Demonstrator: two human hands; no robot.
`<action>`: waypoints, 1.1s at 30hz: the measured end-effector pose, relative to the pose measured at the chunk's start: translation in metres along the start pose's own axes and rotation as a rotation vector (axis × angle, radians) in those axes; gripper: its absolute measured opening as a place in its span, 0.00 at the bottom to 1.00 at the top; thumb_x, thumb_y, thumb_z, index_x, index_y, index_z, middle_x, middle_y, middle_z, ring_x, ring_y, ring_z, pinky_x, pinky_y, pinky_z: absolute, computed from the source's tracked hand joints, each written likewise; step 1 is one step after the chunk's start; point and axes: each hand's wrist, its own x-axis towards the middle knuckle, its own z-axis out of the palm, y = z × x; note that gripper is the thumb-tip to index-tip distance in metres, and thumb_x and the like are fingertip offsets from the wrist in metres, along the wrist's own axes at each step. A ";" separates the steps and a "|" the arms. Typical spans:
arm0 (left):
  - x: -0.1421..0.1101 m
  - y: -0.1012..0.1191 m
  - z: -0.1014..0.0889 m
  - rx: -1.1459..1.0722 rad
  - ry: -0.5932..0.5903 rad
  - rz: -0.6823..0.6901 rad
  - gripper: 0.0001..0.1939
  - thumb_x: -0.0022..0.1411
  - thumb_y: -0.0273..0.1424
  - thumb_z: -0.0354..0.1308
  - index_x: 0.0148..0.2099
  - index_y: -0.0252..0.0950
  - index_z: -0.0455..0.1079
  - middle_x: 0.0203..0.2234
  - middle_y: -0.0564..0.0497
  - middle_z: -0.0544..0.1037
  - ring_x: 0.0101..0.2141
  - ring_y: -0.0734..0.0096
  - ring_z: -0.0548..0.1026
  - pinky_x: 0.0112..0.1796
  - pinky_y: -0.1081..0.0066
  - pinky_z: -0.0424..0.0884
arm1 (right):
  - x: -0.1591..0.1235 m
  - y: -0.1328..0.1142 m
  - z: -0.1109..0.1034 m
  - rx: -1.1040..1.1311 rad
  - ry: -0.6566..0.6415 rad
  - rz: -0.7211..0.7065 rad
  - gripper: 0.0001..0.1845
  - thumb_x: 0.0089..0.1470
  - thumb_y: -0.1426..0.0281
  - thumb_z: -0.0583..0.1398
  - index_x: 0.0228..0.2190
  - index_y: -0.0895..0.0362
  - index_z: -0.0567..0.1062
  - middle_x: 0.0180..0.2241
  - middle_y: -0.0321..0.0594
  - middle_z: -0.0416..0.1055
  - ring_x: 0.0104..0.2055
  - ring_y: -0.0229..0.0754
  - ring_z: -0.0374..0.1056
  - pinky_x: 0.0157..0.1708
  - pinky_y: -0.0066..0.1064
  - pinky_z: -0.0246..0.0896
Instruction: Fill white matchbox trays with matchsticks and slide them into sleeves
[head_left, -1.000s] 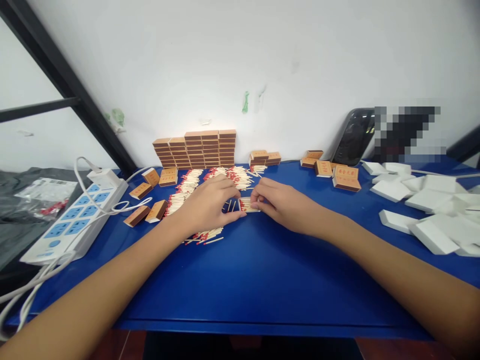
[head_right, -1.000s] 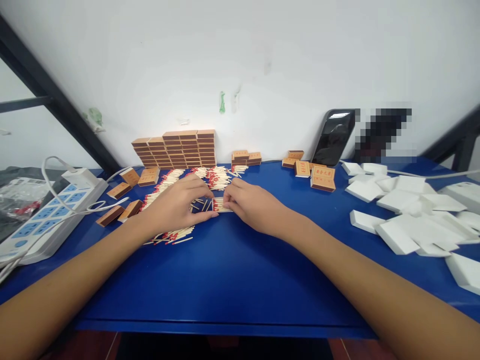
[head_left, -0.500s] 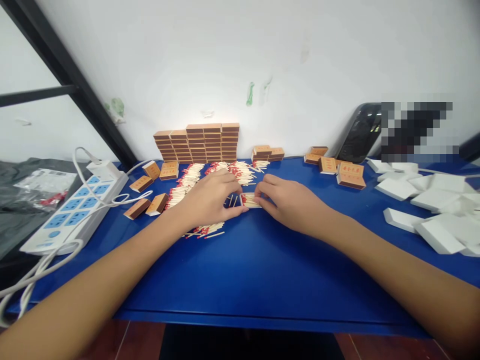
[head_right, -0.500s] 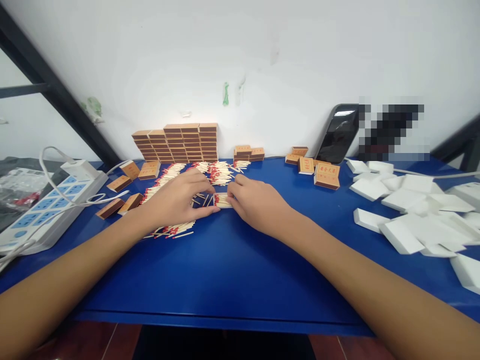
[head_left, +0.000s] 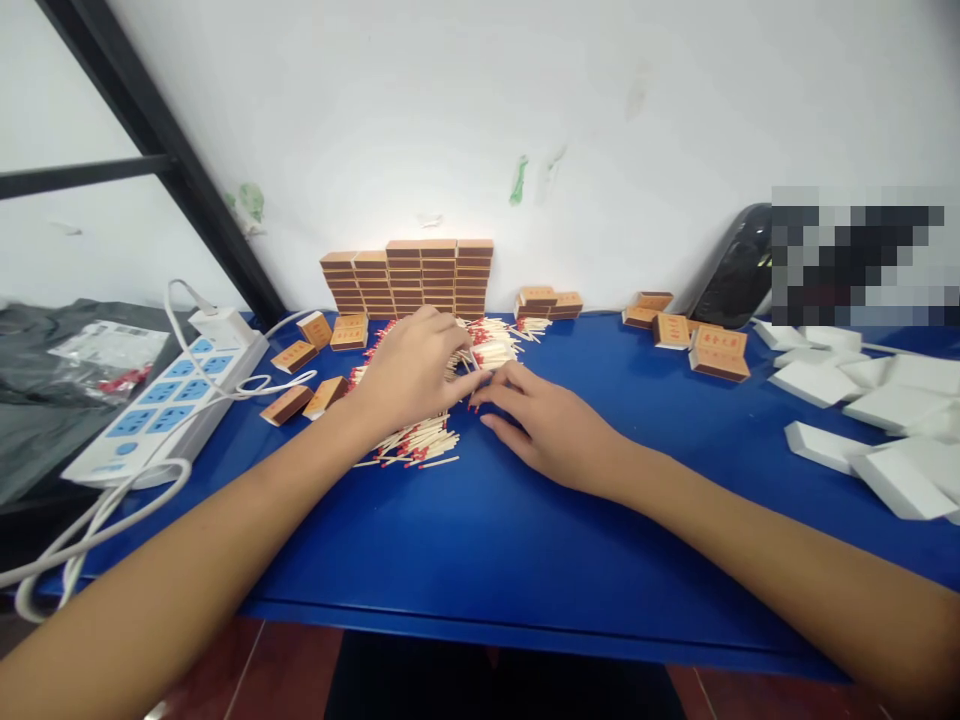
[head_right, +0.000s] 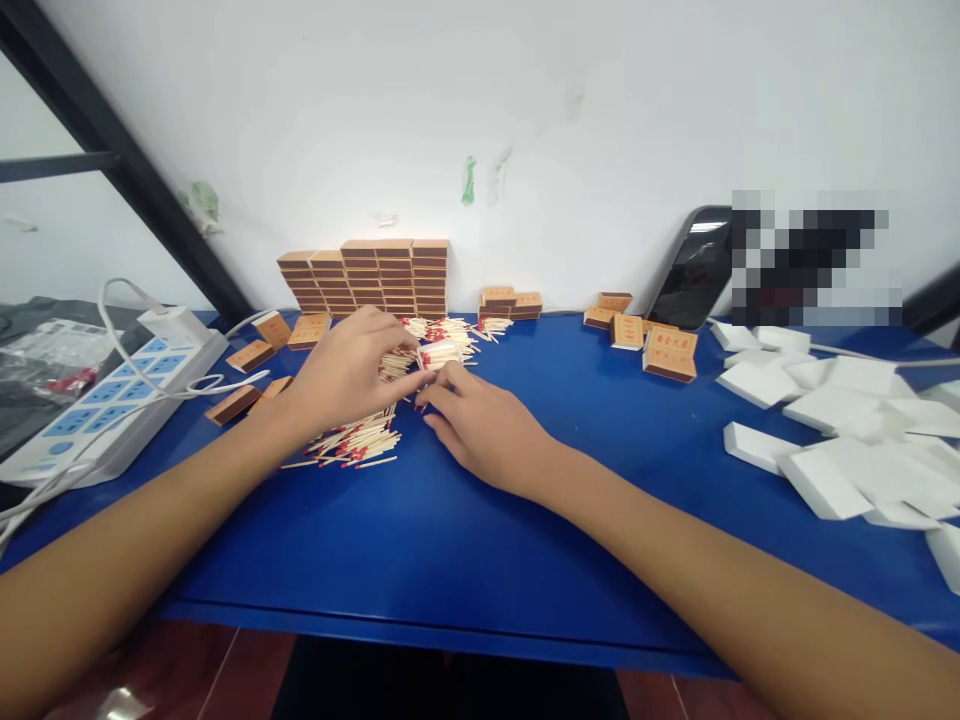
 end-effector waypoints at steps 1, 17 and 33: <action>0.000 -0.001 -0.001 0.004 0.007 -0.007 0.15 0.72 0.43 0.65 0.41 0.35 0.76 0.39 0.42 0.81 0.43 0.52 0.75 0.45 0.56 0.71 | 0.001 0.001 0.001 0.014 -0.001 0.011 0.14 0.73 0.71 0.55 0.53 0.57 0.78 0.51 0.50 0.73 0.47 0.49 0.75 0.49 0.43 0.72; 0.001 0.000 -0.001 0.048 0.103 -0.157 0.15 0.72 0.42 0.66 0.44 0.33 0.78 0.37 0.44 0.81 0.43 0.53 0.75 0.47 0.57 0.71 | 0.017 0.023 -0.006 0.063 -0.086 0.106 0.05 0.72 0.68 0.59 0.43 0.54 0.76 0.47 0.45 0.71 0.44 0.47 0.71 0.48 0.40 0.68; -0.001 0.008 0.003 -0.193 -0.098 0.127 0.17 0.72 0.45 0.67 0.46 0.35 0.78 0.39 0.45 0.81 0.45 0.54 0.77 0.46 0.58 0.71 | 0.003 0.036 -0.031 -0.030 0.161 0.166 0.06 0.70 0.67 0.61 0.38 0.54 0.74 0.40 0.43 0.72 0.39 0.46 0.69 0.39 0.37 0.61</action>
